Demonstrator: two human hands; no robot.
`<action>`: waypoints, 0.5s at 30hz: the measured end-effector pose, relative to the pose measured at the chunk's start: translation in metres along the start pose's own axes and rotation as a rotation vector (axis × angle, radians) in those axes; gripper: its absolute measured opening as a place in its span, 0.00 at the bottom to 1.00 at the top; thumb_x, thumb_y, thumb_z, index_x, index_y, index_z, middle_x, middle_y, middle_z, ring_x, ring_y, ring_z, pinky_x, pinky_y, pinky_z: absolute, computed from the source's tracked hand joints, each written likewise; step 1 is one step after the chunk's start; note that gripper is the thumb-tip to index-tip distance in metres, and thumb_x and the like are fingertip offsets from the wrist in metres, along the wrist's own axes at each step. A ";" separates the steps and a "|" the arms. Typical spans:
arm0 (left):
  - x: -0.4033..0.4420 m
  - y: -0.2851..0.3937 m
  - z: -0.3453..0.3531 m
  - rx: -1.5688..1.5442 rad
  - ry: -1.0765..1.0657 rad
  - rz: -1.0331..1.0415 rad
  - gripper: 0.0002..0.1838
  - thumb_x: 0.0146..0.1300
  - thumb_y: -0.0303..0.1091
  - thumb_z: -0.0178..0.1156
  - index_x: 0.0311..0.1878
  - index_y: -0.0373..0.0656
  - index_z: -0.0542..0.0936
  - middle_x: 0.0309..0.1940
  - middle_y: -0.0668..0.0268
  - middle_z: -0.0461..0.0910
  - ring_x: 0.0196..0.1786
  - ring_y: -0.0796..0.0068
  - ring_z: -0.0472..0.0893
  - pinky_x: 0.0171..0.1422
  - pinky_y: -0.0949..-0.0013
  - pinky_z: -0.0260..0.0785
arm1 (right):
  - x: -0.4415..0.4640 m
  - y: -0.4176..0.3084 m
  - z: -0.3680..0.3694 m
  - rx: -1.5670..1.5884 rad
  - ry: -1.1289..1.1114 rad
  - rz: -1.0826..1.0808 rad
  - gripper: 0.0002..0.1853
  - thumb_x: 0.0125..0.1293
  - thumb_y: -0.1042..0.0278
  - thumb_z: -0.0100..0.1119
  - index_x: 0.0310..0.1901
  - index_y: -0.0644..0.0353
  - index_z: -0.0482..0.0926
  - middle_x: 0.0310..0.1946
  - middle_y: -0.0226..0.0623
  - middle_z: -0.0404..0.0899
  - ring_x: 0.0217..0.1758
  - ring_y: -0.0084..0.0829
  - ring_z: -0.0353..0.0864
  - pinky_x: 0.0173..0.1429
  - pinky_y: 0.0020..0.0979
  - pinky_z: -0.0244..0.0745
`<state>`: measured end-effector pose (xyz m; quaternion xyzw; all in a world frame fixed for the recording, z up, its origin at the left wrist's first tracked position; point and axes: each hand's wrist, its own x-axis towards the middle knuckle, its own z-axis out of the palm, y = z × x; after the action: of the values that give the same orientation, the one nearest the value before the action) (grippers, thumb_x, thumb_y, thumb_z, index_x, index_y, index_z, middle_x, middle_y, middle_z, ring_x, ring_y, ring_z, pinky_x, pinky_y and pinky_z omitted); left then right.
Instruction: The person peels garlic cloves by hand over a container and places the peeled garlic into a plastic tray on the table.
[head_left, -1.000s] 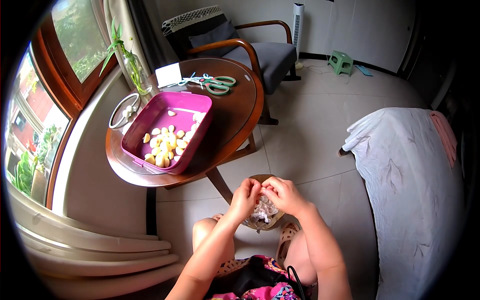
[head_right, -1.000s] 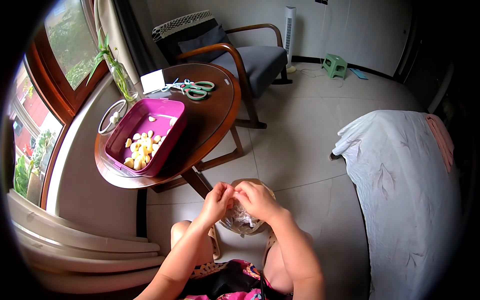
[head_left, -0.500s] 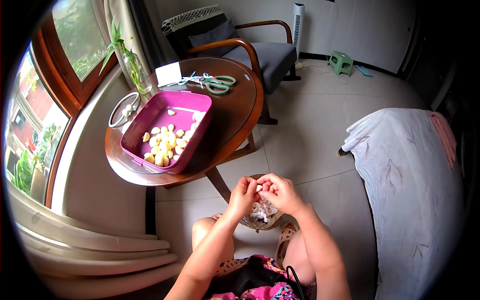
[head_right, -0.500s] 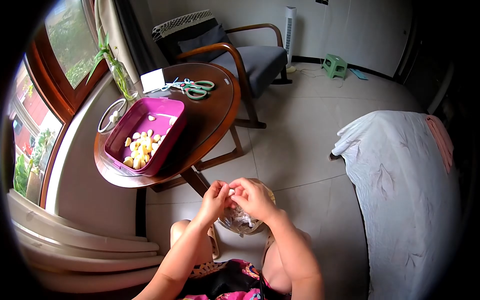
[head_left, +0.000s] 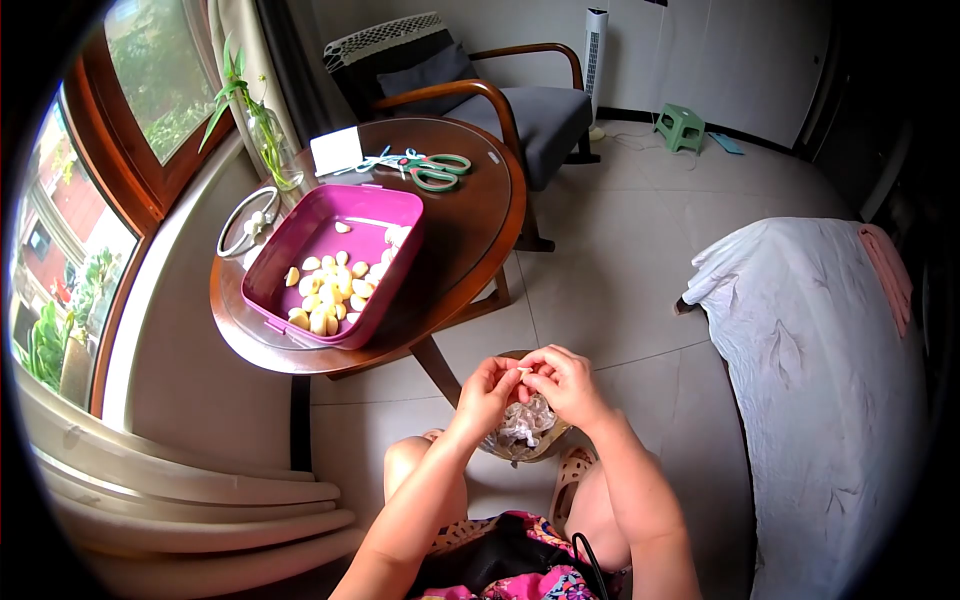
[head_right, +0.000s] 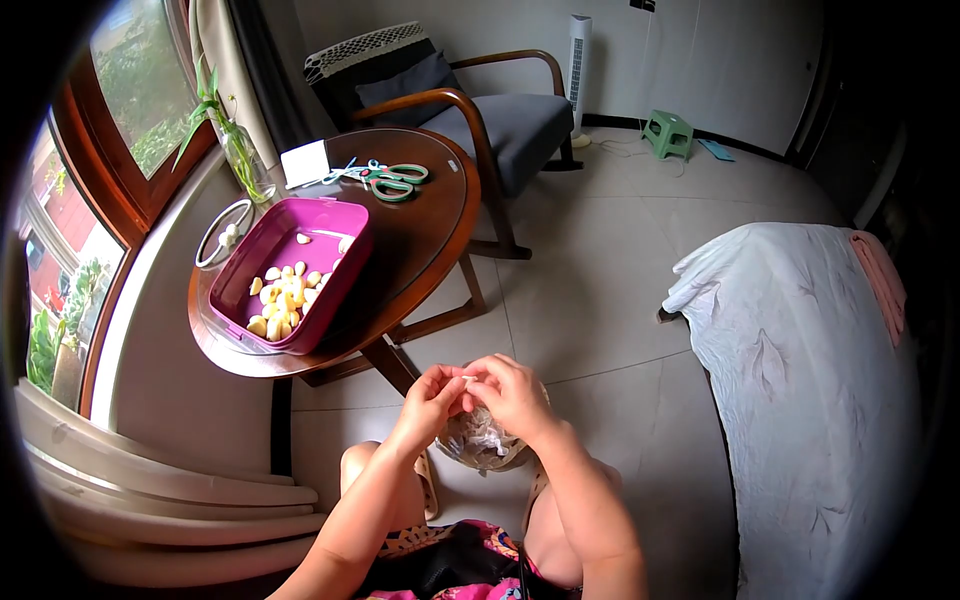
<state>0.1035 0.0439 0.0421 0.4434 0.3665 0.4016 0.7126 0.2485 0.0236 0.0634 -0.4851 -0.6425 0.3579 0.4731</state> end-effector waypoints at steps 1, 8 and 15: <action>-0.001 0.002 0.002 -0.029 -0.004 -0.005 0.09 0.64 0.28 0.46 0.43 0.32 0.68 0.28 0.65 0.74 0.29 0.80 0.73 0.38 0.79 0.68 | 0.000 0.005 0.001 0.024 0.024 0.012 0.05 0.55 0.76 0.55 0.34 0.67 0.73 0.27 0.37 0.76 0.28 0.23 0.78 0.31 0.23 0.71; 0.001 -0.005 0.002 0.042 0.001 0.161 0.09 0.66 0.30 0.43 0.42 0.34 0.70 0.29 0.66 0.74 0.27 0.82 0.71 0.36 0.80 0.66 | 0.000 0.012 -0.001 0.330 0.011 0.242 0.05 0.58 0.73 0.52 0.33 0.66 0.73 0.22 0.32 0.75 0.23 0.18 0.73 0.27 0.21 0.69; 0.001 -0.001 0.000 -0.144 -0.039 0.126 0.09 0.67 0.31 0.42 0.41 0.37 0.70 0.29 0.69 0.72 0.30 0.84 0.70 0.39 0.82 0.66 | 0.000 0.005 -0.005 0.142 -0.116 0.206 0.10 0.61 0.68 0.46 0.30 0.67 0.72 0.23 0.33 0.75 0.27 0.21 0.72 0.33 0.24 0.68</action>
<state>0.1044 0.0443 0.0416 0.4209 0.2942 0.4622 0.7230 0.2552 0.0247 0.0602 -0.4924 -0.5885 0.4764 0.4292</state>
